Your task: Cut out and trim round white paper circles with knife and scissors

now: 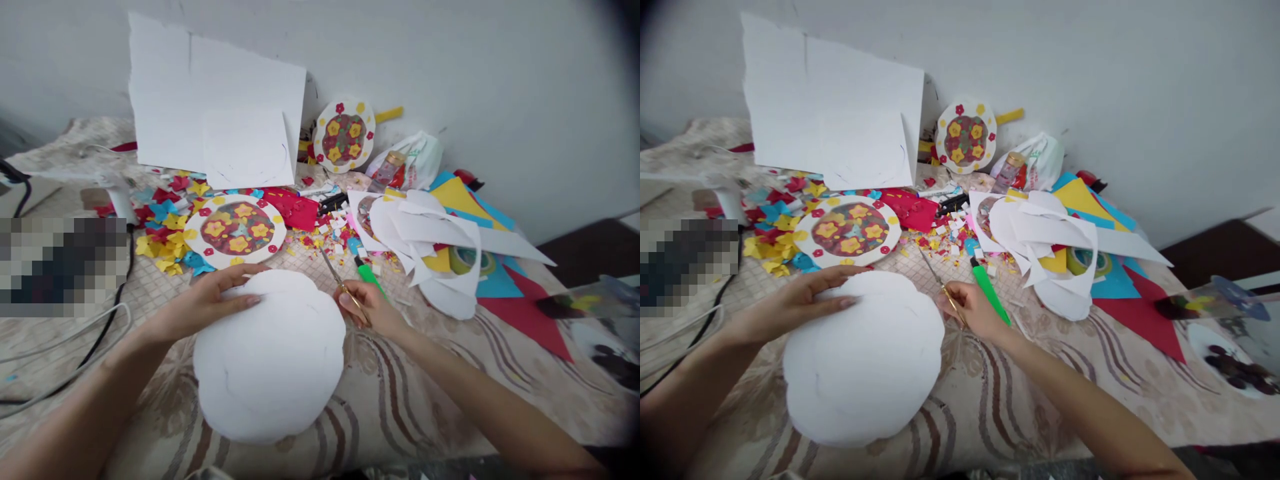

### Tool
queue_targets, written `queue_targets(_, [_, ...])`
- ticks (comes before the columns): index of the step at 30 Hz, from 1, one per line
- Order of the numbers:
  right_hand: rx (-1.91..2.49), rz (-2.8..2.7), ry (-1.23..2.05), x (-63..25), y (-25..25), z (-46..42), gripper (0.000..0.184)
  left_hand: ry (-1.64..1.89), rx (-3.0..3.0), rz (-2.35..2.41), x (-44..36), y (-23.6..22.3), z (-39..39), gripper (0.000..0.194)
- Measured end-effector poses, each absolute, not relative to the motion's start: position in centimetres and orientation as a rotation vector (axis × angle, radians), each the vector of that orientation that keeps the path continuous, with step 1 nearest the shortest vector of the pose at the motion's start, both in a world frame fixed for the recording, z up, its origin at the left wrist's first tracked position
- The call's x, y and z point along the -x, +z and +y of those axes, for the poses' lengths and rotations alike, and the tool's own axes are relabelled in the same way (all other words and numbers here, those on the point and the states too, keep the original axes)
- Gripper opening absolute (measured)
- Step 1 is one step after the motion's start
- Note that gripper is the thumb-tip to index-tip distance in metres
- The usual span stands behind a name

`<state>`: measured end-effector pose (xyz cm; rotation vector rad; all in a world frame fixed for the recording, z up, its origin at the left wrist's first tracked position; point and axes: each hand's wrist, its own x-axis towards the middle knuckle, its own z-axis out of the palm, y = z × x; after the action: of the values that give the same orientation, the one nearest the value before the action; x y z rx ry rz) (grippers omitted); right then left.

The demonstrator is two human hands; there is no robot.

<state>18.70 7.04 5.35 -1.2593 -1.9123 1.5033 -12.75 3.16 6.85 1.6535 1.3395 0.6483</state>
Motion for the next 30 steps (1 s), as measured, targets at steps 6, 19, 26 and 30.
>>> queue_targets(6, [1.132, -2.604, 0.844, -18.8, 8.4, 8.5, 0.055, 0.572, -1.697, 1.274, 12.5, 6.3, 3.1, 0.048])
queue_targets(19, [1.066, -3.162, 0.093, -16.6, 12.7, 9.7, 0.042, 0.557, -1.701, 1.245, 12.3, 6.8, 2.7, 0.037])
queue_targets(26, [0.958, -3.271, 0.068, -15.9, 13.8, 10.5, 0.042, 0.568, -1.735, 1.219, 12.3, 6.5, 2.7, 0.035])
queue_targets(30, [0.885, -3.238, 0.052, -16.1, 13.4, 10.8, 0.044, 0.588, -1.742, 1.230, 12.2, 6.6, 2.5, 0.036])
